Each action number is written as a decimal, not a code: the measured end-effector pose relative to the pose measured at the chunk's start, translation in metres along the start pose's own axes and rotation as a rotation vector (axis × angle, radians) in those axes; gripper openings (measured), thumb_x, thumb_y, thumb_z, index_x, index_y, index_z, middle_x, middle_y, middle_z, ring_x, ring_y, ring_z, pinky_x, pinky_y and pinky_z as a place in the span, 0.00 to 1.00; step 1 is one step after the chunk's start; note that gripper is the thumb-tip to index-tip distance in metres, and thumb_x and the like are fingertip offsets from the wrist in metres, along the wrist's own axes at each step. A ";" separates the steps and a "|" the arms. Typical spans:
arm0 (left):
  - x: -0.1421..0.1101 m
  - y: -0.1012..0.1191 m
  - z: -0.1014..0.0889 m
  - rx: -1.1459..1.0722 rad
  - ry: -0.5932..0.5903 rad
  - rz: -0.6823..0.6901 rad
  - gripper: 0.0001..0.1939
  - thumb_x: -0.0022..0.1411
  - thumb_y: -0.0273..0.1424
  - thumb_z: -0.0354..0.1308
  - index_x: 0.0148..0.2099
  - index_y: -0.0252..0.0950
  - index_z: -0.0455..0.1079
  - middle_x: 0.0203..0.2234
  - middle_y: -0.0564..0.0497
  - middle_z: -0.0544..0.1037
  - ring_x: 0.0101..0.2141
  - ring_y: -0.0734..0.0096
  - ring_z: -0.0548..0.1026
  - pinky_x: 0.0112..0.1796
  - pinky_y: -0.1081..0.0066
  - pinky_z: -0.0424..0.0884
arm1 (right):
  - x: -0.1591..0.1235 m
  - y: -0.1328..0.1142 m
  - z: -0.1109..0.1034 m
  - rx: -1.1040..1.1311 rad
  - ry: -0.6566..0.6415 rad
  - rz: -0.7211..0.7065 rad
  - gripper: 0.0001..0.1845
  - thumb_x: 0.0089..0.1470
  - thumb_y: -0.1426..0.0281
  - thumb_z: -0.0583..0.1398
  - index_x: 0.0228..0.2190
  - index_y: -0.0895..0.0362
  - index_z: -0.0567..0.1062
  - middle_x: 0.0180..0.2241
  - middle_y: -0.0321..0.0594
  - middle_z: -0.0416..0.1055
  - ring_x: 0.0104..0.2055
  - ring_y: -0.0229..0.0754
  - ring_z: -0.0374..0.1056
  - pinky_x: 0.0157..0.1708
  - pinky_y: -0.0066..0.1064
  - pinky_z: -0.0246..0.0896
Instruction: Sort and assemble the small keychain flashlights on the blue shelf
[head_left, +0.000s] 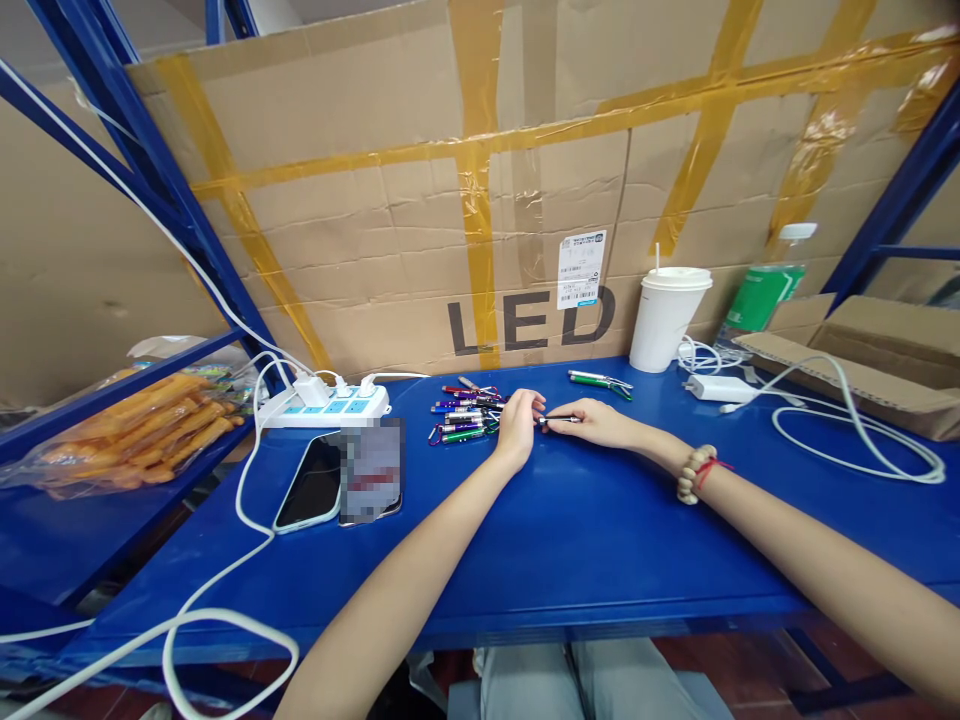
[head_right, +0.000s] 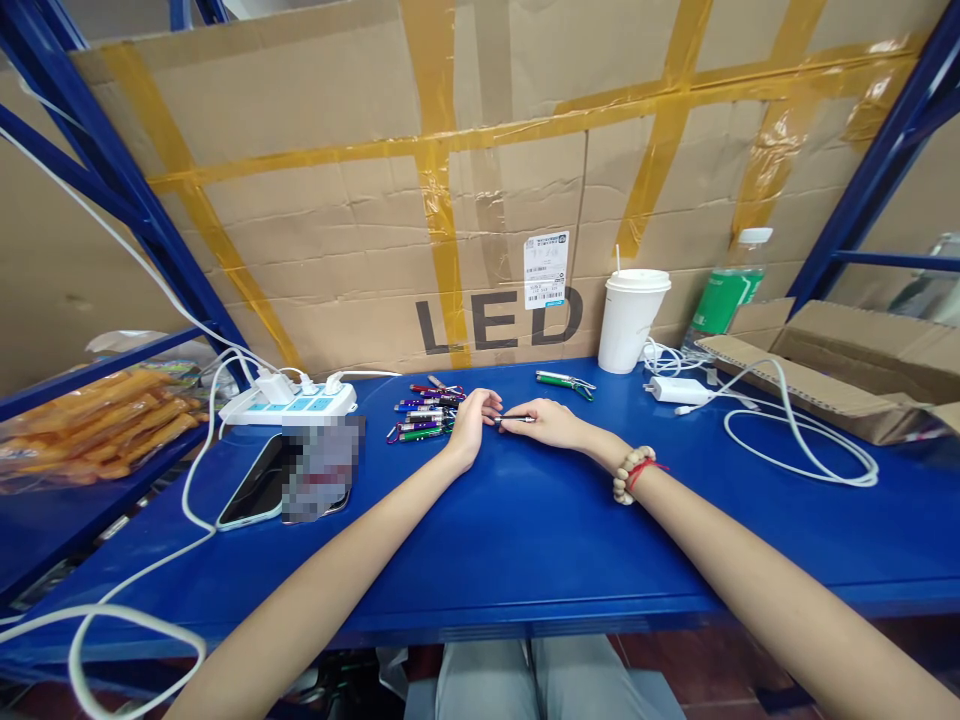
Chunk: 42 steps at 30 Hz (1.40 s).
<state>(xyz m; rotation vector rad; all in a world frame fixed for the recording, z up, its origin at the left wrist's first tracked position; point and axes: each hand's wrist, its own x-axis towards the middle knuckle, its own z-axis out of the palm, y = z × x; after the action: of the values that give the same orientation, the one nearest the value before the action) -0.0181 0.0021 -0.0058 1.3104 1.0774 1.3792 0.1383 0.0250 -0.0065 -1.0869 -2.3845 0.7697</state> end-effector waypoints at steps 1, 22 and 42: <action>0.000 0.000 0.000 0.002 -0.001 0.000 0.11 0.55 0.29 0.42 0.26 0.35 0.64 0.24 0.53 0.68 0.26 0.76 0.67 0.28 0.77 0.61 | 0.000 0.000 0.000 0.001 -0.001 -0.002 0.27 0.51 0.49 0.52 0.39 0.55 0.78 0.39 0.38 0.75 0.39 0.48 0.69 0.39 0.33 0.59; -0.001 0.003 0.001 0.016 0.002 -0.005 0.11 0.55 0.29 0.42 0.27 0.35 0.64 0.24 0.52 0.68 0.26 0.76 0.67 0.27 0.78 0.61 | -0.003 -0.010 -0.002 -0.058 0.012 0.032 0.26 0.51 0.48 0.51 0.34 0.54 0.79 0.34 0.37 0.76 0.35 0.45 0.68 0.35 0.31 0.57; 0.001 0.000 0.001 0.016 -0.012 -0.003 0.10 0.54 0.30 0.43 0.27 0.35 0.65 0.24 0.52 0.69 0.26 0.75 0.66 0.28 0.76 0.60 | -0.002 -0.008 -0.003 -0.049 -0.021 0.006 0.24 0.53 0.51 0.52 0.35 0.55 0.78 0.36 0.37 0.76 0.37 0.46 0.68 0.35 0.31 0.57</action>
<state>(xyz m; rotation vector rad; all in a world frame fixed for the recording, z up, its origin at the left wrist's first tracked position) -0.0172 0.0028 -0.0056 1.3270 1.0838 1.3618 0.1364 0.0195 0.0005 -1.1109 -2.4304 0.7315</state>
